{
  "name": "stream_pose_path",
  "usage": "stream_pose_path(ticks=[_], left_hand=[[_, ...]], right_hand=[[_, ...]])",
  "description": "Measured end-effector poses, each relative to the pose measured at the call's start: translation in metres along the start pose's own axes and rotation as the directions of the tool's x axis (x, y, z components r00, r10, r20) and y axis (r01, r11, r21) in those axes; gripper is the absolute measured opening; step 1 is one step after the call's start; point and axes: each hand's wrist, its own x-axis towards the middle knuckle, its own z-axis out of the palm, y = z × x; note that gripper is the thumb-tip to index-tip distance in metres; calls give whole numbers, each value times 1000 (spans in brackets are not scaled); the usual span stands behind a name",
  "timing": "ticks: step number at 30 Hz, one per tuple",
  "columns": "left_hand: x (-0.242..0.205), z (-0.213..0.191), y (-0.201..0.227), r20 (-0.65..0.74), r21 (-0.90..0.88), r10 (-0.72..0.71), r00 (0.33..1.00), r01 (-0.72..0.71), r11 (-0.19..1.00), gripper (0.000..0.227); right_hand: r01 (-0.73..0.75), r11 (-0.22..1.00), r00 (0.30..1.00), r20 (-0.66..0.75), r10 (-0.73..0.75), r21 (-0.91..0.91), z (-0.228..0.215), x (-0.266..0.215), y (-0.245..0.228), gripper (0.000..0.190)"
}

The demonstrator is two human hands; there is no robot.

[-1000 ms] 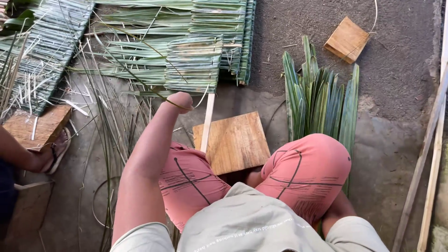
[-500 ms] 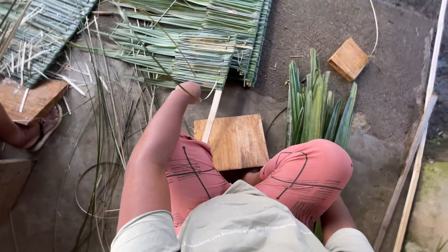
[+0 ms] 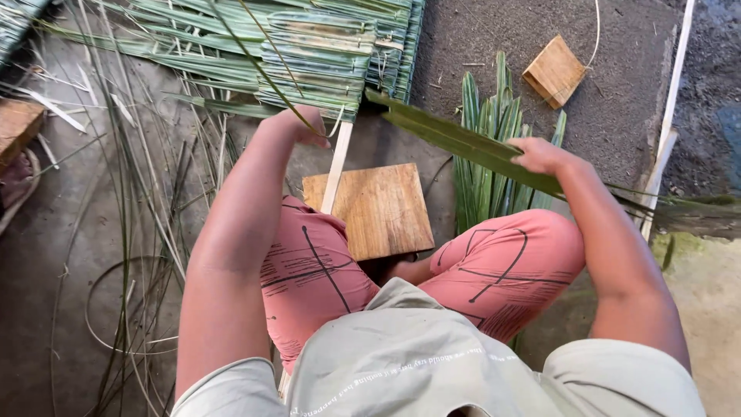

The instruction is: Weaving palm leaves together using thin fiber strips to create a mat or roofing material.

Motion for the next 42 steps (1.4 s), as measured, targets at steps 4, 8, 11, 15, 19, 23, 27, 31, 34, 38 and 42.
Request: stream_pose_path(ticks=[4, 8, 11, 15, 19, 23, 27, 31, 34, 38, 42], left_hand=[[-21, -16, 14, 22, -4, -15, 1000, 15, 1000, 34], [-18, -23, 24, 36, -28, -30, 999, 31, 999, 36], [-2, -16, 22, 31, -25, -37, 999, 38, 999, 34], [-27, -31, 47, 9, -84, -71, 997, 72, 994, 40], [-30, -38, 51, 5, -62, -77, 997, 77, 995, 45], [-55, -46, 60, -41, -203, -99, 994, 89, 975, 51], [-62, -47, 62, -87, -199, -120, 989, 101, 975, 52], [-58, -44, 56, -110, -210, -87, 990, 63, 976, 50], [-61, -46, 57, -97, -200, -120, 988, 98, 975, 50], [-55, -42, 48, -145, -214, -55, 988, 23, 976, 47], [-57, -43, 48, -155, -242, -60, 986, 21, 970, 47]], right_hand=[[-9, 954, 993, 116, -27, 299, 1, -2, -24, 54], [-78, 849, 986, 166, -12, 522, 60, 65, 59, 53], [-87, 833, 973, 225, -46, 546, 41, 14, 14, 68], [-107, 663, 957, 258, -133, 740, 35, 23, -6, 41], [-120, 646, 964, 244, -105, 754, 32, 29, -5, 37], [-156, 695, 955, 287, -75, 701, 20, 14, -22, 34], [-220, 830, 950, 304, 64, 513, 11, -3, -42, 39], [-156, 916, 961, 270, 55, 370, 10, 2, -38, 40], [-62, 891, 983, 181, -23, 449, 10, 5, -32, 47], [-187, 793, 963, 269, 30, 580, 8, 4, -34, 47], [-194, 732, 957, 291, -6, 653, -5, -20, -50, 28]])
